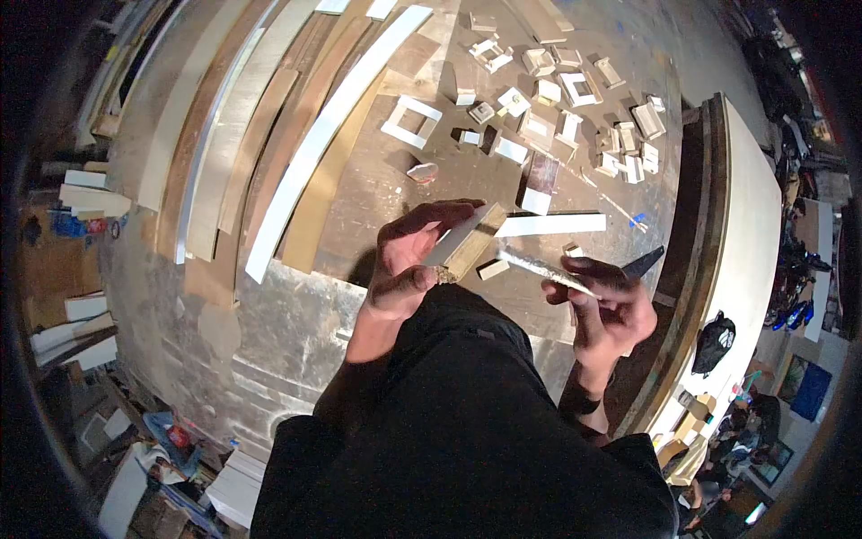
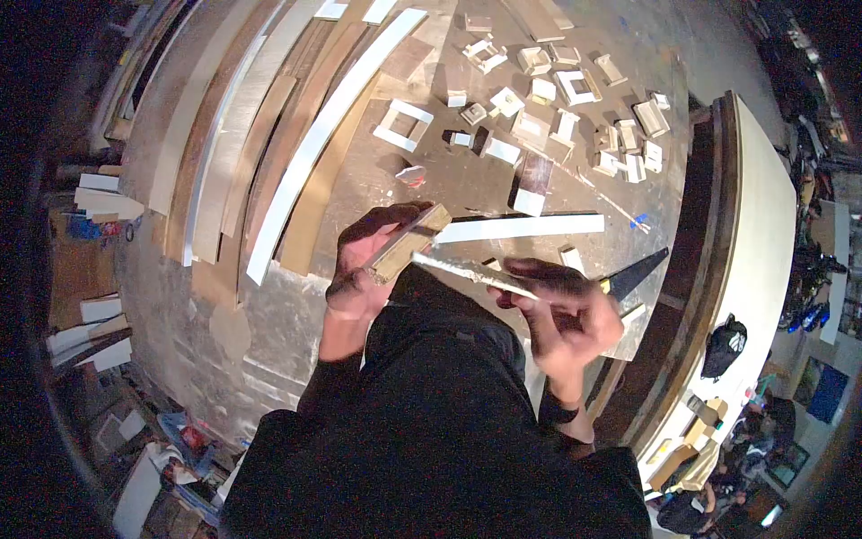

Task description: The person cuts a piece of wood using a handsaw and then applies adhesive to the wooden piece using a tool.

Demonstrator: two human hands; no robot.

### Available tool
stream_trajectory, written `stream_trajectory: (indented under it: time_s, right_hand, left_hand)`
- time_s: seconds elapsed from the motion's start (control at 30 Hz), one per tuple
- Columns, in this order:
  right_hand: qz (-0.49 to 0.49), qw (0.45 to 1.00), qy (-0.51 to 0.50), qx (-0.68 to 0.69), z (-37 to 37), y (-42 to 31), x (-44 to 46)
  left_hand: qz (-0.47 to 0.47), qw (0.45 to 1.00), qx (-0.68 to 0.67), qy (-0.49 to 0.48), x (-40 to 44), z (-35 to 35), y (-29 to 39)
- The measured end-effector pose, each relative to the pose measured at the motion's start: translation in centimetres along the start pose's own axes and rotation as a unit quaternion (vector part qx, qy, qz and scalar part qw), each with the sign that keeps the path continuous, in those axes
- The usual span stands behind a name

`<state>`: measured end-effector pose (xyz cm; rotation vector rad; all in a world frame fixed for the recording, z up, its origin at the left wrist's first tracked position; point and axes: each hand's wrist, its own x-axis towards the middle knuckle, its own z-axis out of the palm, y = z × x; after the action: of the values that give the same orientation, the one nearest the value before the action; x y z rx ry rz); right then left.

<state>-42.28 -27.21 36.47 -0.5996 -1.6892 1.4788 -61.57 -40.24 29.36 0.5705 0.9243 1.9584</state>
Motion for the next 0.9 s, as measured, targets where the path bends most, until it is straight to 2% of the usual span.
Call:
stream_trajectory:
  time_s: [0.03, 0.07, 0.1, 0.2, 0.23, 0.43, 0.67, 0.77, 0.8, 0.9]
  right_hand:
    - [-0.067, 0.994, 0.002, -0.09, -0.1, -0.3, -0.3]
    - [-0.121, 0.986, 0.028, -0.111, -0.5, 0.7, -1.3]
    - [-0.128, 0.97, 0.003, -0.205, -1.2, 0.0, -1.6]
    - [-0.221, 0.943, -0.025, -0.248, -1.1, -1.9, -1.8]
    - [-0.183, 0.949, -0.04, -0.255, -1.1, -3.1, -2.0]
    - [-0.256, 0.923, -0.049, -0.285, -1.8, -3.2, -2.8]
    - [-0.311, 0.911, -0.072, -0.26, -4.2, -2.3, -4.2]
    - [-0.195, 0.951, -0.035, -0.236, -5.5, -1.7, -5.6]
    - [-0.228, 0.954, -0.035, -0.19, -5.6, -1.6, -5.2]
    - [-0.288, 0.927, 0.013, -0.242, -4.9, -2.4, -5.0]
  left_hand:
    - [0.0, 1.0, -0.008, -0.006, -0.1, 0.4, 0.1]
    - [0.001, 1.0, -0.006, -0.007, -0.2, 0.7, -0.1]
    - [0.02, 0.999, -0.029, -0.021, -0.3, 1.0, -0.3]
    - [0.04, 0.998, -0.048, -0.033, -0.6, 2.5, -0.3]
    - [0.04, 0.998, -0.046, -0.029, -0.8, 3.1, -0.1]
    - [0.025, 0.999, -0.043, -0.02, -1.5, 5.2, -0.1]
    - [0.017, 0.999, -0.046, -0.019, -2.1, 6.8, -0.9]
    - [0.021, 0.999, -0.044, -0.019, -2.4, 6.6, -2.3]
    - [0.022, 0.999, -0.044, -0.019, -2.4, 6.9, -2.3]
    - [-0.001, 0.999, -0.036, -0.008, -2.5, 7.7, -1.6]
